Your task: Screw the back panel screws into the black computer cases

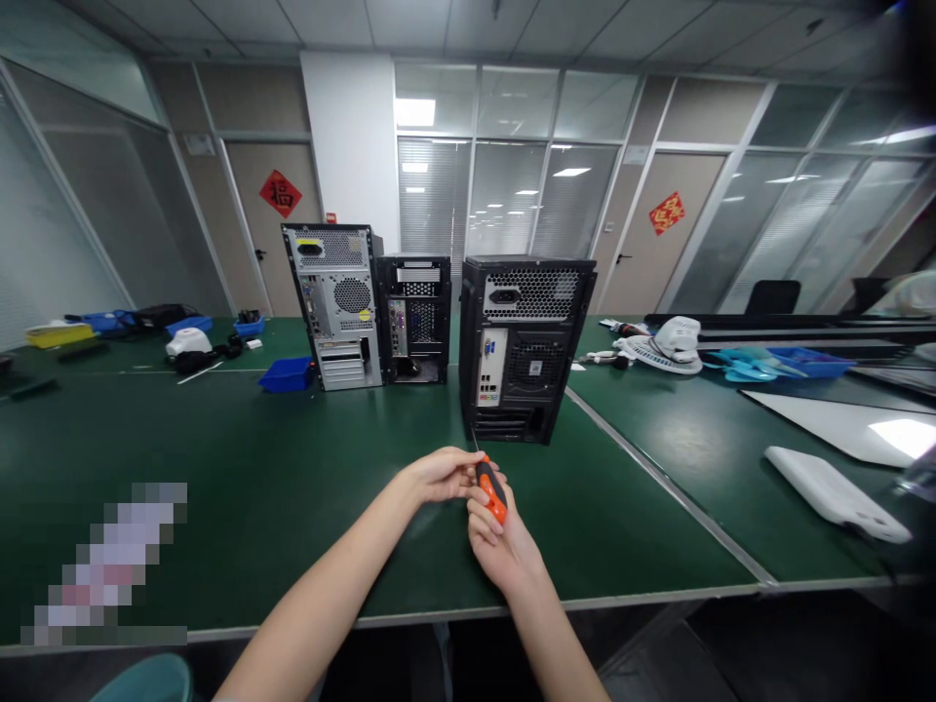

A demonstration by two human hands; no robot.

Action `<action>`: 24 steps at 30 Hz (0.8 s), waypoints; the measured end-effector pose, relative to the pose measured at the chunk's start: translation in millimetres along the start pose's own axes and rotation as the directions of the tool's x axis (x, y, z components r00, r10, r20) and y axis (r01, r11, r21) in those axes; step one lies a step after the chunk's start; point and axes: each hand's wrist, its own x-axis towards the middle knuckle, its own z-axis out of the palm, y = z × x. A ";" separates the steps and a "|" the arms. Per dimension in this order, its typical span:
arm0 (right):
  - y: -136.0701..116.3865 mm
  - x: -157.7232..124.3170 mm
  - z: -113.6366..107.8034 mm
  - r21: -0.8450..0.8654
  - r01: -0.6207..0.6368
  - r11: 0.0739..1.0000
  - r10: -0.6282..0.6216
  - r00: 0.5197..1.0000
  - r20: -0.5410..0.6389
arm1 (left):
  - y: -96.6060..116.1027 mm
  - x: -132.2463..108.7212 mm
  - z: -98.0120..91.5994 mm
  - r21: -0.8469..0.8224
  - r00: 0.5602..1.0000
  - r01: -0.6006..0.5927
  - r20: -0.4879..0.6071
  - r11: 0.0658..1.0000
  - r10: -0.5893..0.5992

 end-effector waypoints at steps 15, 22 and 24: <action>15.8 4.2 -4.0 0.201 0.134 0.970 -0.159 0.981 0.113 | -2.9 5.4 -8.6 -0.128 0.989 0.010 0.150 0.992 0.009; 21.6 4.4 -0.9 0.350 0.123 0.929 -0.187 0.970 0.158 | -2.9 4.4 -7.7 -0.139 0.988 0.012 0.154 0.990 0.010; 22.9 5.0 -2.2 0.373 0.130 0.919 -0.208 0.962 0.176 | -2.7 4.0 -6.8 -0.140 0.990 0.005 0.142 0.990 0.015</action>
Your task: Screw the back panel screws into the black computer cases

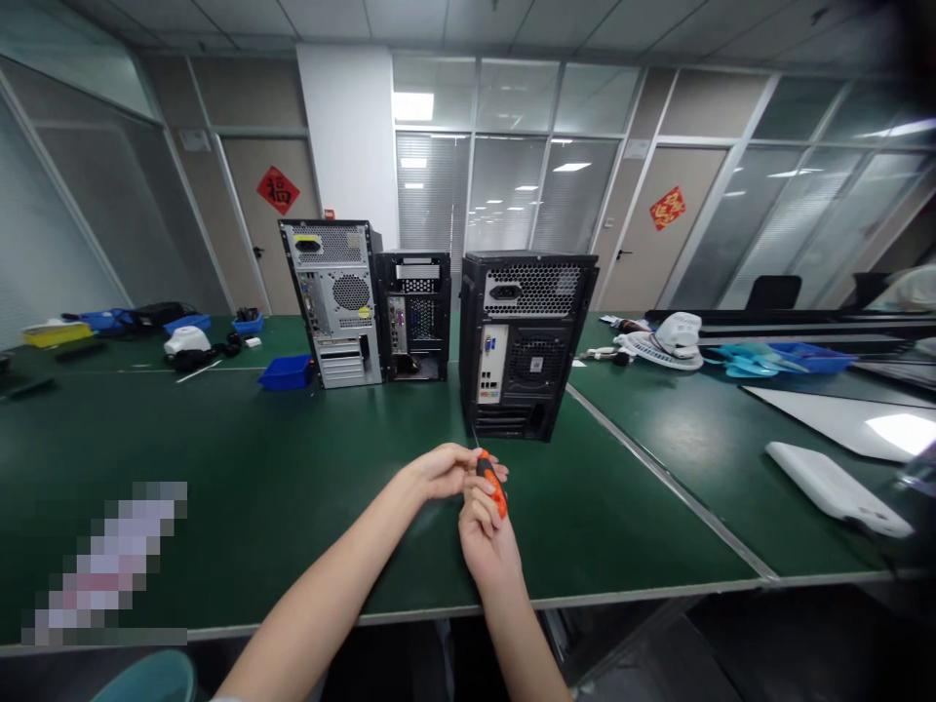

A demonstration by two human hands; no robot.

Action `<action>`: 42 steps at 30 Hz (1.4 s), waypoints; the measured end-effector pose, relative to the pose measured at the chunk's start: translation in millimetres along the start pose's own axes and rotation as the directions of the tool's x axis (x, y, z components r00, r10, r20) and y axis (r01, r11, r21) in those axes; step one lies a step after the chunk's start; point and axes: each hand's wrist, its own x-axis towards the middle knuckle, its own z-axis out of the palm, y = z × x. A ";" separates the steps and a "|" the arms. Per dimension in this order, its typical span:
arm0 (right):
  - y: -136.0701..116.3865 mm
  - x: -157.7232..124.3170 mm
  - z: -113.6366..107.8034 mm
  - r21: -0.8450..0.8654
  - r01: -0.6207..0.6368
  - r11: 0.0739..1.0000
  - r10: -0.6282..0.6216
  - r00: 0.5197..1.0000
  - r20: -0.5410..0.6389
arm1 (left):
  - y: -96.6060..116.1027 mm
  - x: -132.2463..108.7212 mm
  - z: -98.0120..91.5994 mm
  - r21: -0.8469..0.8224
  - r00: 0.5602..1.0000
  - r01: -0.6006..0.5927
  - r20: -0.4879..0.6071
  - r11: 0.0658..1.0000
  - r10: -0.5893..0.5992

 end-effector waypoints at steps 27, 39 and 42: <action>-30.0 -61.7 51.0 -0.954 0.181 -0.240 0.199 0.971 0.135 | -0.2 -0.9 4.4 0.042 0.985 0.014 -0.175 0.999 -0.007; -43.6 -7.8 49.2 0.529 0.702 -0.477 0.864 0.484 0.137 | -2.2 1.7 5.3 -0.007 0.982 0.026 -0.185 1.000 -0.027; -47.5 1.1 41.3 0.552 0.722 -0.416 0.872 0.488 0.019 | -3.3 3.0 3.6 0.004 0.983 0.006 -0.184 1.000 -0.006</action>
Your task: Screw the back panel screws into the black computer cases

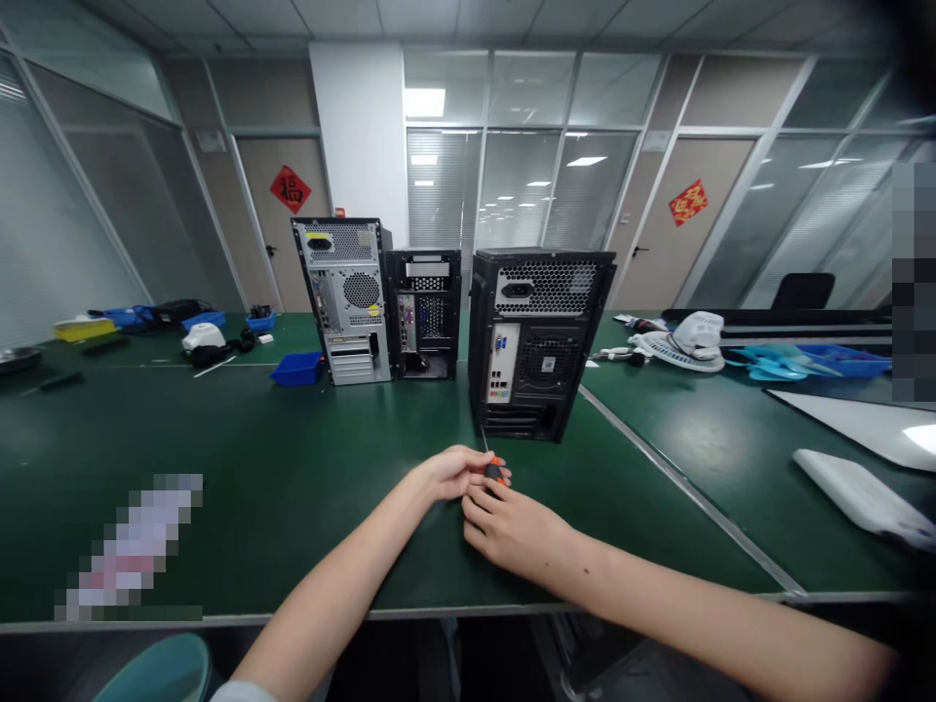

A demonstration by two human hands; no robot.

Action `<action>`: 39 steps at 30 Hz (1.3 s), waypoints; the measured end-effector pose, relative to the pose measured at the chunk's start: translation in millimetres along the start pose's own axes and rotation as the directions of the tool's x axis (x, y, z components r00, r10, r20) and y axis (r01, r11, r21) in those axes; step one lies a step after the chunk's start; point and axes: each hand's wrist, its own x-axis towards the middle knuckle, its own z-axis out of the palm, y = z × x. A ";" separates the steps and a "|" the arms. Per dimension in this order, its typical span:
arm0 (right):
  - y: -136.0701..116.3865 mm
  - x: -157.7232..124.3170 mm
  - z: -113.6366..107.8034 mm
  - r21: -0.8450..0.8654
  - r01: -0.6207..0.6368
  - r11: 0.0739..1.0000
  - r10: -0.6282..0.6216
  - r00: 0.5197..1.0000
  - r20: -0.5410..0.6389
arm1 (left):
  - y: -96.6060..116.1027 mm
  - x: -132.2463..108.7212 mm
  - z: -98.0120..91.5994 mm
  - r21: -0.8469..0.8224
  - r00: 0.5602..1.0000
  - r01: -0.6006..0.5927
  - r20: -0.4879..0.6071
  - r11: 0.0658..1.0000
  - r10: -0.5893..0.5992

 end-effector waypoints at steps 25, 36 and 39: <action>-11.3 -3.3 5.0 -0.253 -0.227 0.940 0.225 0.974 -0.039 | -1.6 1.6 -0.9 0.004 0.999 0.005 -0.034 1.000 -0.005; -9.7 -1.2 3.1 -0.258 -0.260 0.930 0.258 0.965 -0.042 | -1.6 0.4 -0.8 0.024 1.000 0.020 -0.017 1.000 -0.020; -9.1 -0.2 1.3 -0.275 -0.275 0.921 0.272 0.961 -0.047 | -2.0 1.2 -1.9 0.033 1.000 0.020 -0.006 0.999 -0.020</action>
